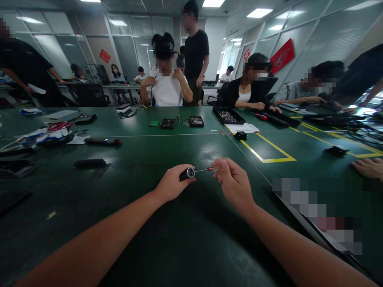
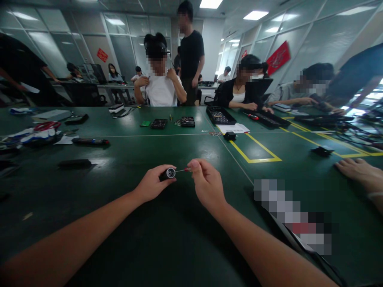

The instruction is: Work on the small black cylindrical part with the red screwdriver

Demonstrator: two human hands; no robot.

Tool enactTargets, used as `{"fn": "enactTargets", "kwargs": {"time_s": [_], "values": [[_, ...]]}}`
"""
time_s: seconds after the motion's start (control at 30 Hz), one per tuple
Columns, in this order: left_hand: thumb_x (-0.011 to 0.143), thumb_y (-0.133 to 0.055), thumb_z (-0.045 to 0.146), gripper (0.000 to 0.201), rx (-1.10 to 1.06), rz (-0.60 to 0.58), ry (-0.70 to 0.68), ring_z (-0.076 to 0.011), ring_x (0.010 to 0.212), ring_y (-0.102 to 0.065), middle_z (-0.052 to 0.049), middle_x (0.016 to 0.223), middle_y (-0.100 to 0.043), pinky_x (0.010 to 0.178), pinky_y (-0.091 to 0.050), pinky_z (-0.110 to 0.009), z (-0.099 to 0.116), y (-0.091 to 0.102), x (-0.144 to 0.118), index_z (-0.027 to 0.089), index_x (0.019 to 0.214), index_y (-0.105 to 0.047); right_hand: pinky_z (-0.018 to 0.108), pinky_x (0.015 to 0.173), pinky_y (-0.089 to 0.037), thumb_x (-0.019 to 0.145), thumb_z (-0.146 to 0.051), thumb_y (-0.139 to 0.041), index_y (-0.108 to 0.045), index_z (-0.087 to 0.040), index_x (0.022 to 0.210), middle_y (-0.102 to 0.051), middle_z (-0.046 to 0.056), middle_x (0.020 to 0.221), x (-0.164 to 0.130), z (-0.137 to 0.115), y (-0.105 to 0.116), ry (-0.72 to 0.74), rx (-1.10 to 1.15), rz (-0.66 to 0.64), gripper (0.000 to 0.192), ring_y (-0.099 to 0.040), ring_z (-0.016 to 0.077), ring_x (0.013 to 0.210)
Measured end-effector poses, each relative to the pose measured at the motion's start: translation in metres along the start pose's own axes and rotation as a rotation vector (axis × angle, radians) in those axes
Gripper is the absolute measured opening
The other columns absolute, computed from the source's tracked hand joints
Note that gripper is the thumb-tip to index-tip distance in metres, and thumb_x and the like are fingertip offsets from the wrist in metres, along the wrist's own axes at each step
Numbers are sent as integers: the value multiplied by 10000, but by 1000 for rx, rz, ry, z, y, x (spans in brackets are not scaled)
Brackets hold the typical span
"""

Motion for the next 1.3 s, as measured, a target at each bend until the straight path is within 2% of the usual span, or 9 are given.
{"fn": "enactTargets", "kwargs": {"time_s": [0.13, 0.37, 0.5, 0.63, 0.7, 0.83, 1.0, 1.23, 1.3], "values": [[866, -764, 243, 330, -9, -5, 8, -234, 1082, -680, -51, 1160, -734, 1010, -518, -397, 1, 0, 0, 210, 1185, -691, 315, 569, -399, 1016, -500, -490, -695, -231, 804, -554, -16, 589, -2, -5, 0, 18, -113, -2, 399, -525, 164, 553], [863, -754, 219, 318, -15, 44, 67, -224, 1048, -678, -45, 1128, -733, 984, -522, -385, 0, 2, 1, 200, 1175, -693, 352, 712, -481, 987, -388, -536, -630, -236, 1096, -714, 42, 903, 0, 8, -3, -26, -61, 0, 209, -649, 211, 790], [856, -767, 216, 331, -23, 22, 37, -218, 1060, -675, -44, 1138, -733, 993, -513, -381, -1, 0, 1, 198, 1179, -694, 335, 678, -467, 994, -396, -524, -636, -238, 1086, -659, 3, 772, 0, 7, -1, -51, -16, -8, 215, -622, 197, 724], [854, -770, 202, 319, -27, 2, 21, -221, 1078, -676, -46, 1148, -735, 1003, -510, -382, -1, -1, 1, 194, 1164, -696, 312, 543, -371, 1030, -518, -434, -695, -229, 837, -520, -26, 570, 0, 0, 0, -54, -58, -51, 435, -490, 159, 523], [859, -766, 210, 312, -28, 3, 18, -221, 1077, -677, -44, 1144, -736, 1004, -511, -382, -1, 0, 1, 199, 1163, -696, 317, 555, -379, 1024, -521, -449, -712, -228, 832, -576, -6, 613, 0, -3, 0, -36, -112, -42, 439, -521, 165, 549], [857, -764, 217, 312, -21, 18, 23, -223, 1062, -679, -41, 1135, -735, 995, -516, -384, -1, 2, 1, 210, 1161, -696, 327, 591, -436, 1002, -449, -511, -665, -233, 1065, -672, 11, 749, -1, 0, -2, -44, -104, -13, 272, -598, 188, 629], [855, -765, 228, 314, -10, 19, 29, -233, 1071, -678, -48, 1139, -735, 1006, -515, -402, -2, 1, 1, 210, 1161, -696, 366, 756, -499, 992, -387, -534, -615, -240, 1066, -711, 46, 920, 0, 5, -2, 4, -67, 17, 183, -661, 216, 824], [853, -775, 219, 318, -22, -15, 2, -215, 1069, -678, -38, 1142, -735, 989, -513, -373, -3, -1, 0, 208, 1161, -699, 336, 638, -439, 1034, -470, -448, -686, -239, 869, -679, 21, 744, 0, -3, -1, 16, -121, -33, 371, -598, 186, 659], [858, -767, 221, 308, -22, -9, 5, -215, 1073, -678, -35, 1142, -735, 990, -514, -374, -4, -1, 0, 213, 1159, -699, 340, 652, -449, 1021, -438, -483, -693, -238, 891, -696, 24, 767, -1, -4, -1, 28, -126, -39, 318, -619, 190, 676]]}}
Point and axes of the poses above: each hand's wrist, its own x-axis towards the middle knuckle, its own y-axis out of the back of the hand, z = x × y, the point moved 3 cm from there along x, towards the middle knuckle
